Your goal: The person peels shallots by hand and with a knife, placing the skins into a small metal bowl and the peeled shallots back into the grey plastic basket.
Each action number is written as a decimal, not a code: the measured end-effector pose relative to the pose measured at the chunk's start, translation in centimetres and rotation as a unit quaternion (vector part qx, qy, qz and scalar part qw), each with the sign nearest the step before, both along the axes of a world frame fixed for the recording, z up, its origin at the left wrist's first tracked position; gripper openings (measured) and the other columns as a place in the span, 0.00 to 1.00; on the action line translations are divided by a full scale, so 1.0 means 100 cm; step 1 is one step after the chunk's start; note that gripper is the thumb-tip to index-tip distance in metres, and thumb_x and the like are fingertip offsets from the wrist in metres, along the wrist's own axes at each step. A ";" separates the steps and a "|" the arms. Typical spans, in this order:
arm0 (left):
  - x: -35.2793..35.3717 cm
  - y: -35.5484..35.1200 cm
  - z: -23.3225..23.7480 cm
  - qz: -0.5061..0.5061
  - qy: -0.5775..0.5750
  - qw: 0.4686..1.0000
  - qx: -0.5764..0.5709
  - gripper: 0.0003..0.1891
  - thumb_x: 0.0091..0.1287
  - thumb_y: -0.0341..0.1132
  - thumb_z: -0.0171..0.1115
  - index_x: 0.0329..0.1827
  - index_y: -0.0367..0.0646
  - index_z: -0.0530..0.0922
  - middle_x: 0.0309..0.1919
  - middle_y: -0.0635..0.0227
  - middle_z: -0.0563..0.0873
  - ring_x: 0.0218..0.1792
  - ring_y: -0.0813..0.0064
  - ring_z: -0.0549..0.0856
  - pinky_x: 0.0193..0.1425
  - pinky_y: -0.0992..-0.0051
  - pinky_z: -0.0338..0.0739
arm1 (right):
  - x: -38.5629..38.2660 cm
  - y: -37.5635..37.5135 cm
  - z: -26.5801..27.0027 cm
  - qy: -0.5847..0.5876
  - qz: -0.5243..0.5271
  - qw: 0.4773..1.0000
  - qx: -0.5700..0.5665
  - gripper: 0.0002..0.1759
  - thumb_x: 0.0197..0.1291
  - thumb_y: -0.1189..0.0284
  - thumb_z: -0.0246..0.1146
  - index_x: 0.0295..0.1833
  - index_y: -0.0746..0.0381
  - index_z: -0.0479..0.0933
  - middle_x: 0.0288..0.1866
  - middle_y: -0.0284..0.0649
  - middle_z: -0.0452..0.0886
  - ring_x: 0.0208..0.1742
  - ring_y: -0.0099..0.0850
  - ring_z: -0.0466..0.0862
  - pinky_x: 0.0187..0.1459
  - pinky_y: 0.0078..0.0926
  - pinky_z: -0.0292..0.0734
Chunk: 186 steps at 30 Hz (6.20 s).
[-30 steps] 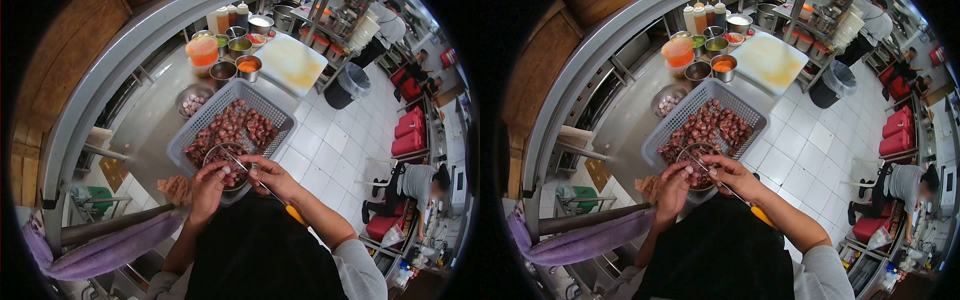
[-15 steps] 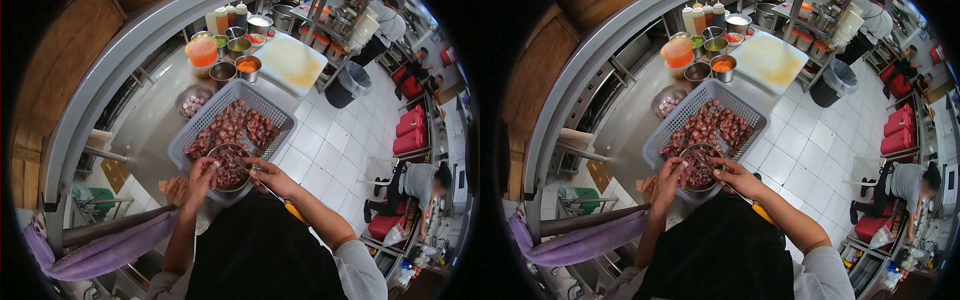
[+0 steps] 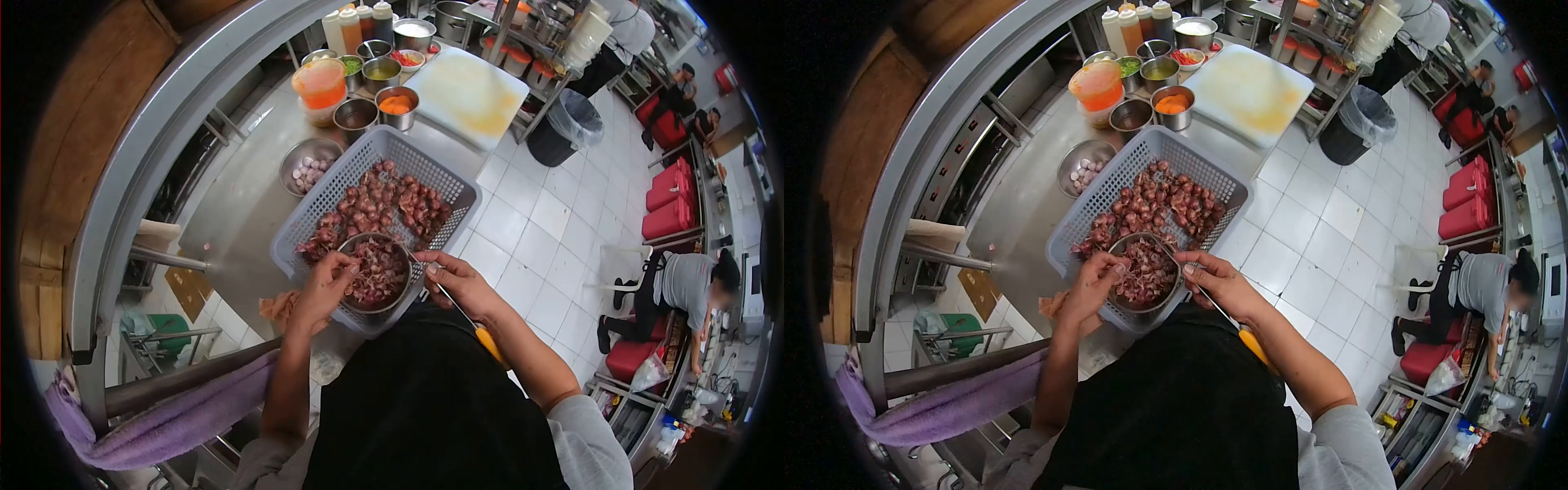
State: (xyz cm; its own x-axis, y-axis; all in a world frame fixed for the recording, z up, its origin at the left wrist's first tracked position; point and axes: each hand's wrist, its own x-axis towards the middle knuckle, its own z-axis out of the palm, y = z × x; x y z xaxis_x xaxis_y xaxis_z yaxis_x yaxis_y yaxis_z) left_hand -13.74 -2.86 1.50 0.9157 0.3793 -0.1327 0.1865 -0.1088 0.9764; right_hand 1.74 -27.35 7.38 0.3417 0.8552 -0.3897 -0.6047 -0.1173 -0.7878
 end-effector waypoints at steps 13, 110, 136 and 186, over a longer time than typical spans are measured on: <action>0.072 0.096 0.026 0.183 -0.015 0.982 0.051 0.08 0.76 0.32 0.57 0.51 0.37 0.78 0.27 0.70 0.84 0.19 0.87 0.72 0.21 0.80 0.65 | -0.003 0.001 -0.006 -0.010 0.009 1.000 -0.003 0.20 0.76 0.63 0.59 0.66 0.60 0.73 0.32 0.28 0.70 0.25 0.17 0.68 0.28 0.15 0.65; 0.018 -0.073 0.077 0.088 -0.267 0.846 -0.453 0.17 0.69 0.29 0.66 0.60 0.37 0.76 0.54 0.61 0.82 0.55 0.68 0.82 0.67 0.65 0.77 | -0.031 0.023 0.055 -0.331 0.013 0.941 0.075 0.33 0.67 0.68 0.68 0.75 0.59 0.65 0.51 0.39 0.81 0.42 0.26 0.79 0.41 0.25 0.75; -0.004 -0.097 0.062 0.166 -0.280 0.886 -0.331 0.22 0.69 0.22 0.59 0.66 0.37 0.70 0.59 0.62 0.79 0.62 0.69 0.78 0.71 0.65 0.70 | -0.042 0.032 0.052 -0.421 -0.046 0.901 0.088 0.26 0.62 0.74 0.72 0.62 0.66 0.70 0.47 0.41 0.86 0.47 0.25 0.84 0.49 0.24 0.78; -0.011 -0.073 0.055 0.189 -0.246 0.869 -0.385 0.19 0.72 0.22 0.58 0.66 0.36 0.73 0.58 0.58 0.83 0.58 0.68 0.83 0.65 0.64 0.78 | -0.030 0.040 0.037 -0.239 0.066 0.962 0.119 0.29 0.69 0.73 0.67 0.73 0.57 0.68 0.31 0.26 0.73 0.32 0.16 0.69 0.34 0.18 0.65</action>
State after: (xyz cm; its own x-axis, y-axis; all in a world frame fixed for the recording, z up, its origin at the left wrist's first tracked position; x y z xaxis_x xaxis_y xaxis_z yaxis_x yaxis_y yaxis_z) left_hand -14.85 -10.13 7.02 0.7622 0.6382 -0.1087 -0.3937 0.5903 0.7047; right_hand -1.24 -23.32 11.10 0.3165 0.9486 -0.0034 -0.1594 0.0496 -0.9860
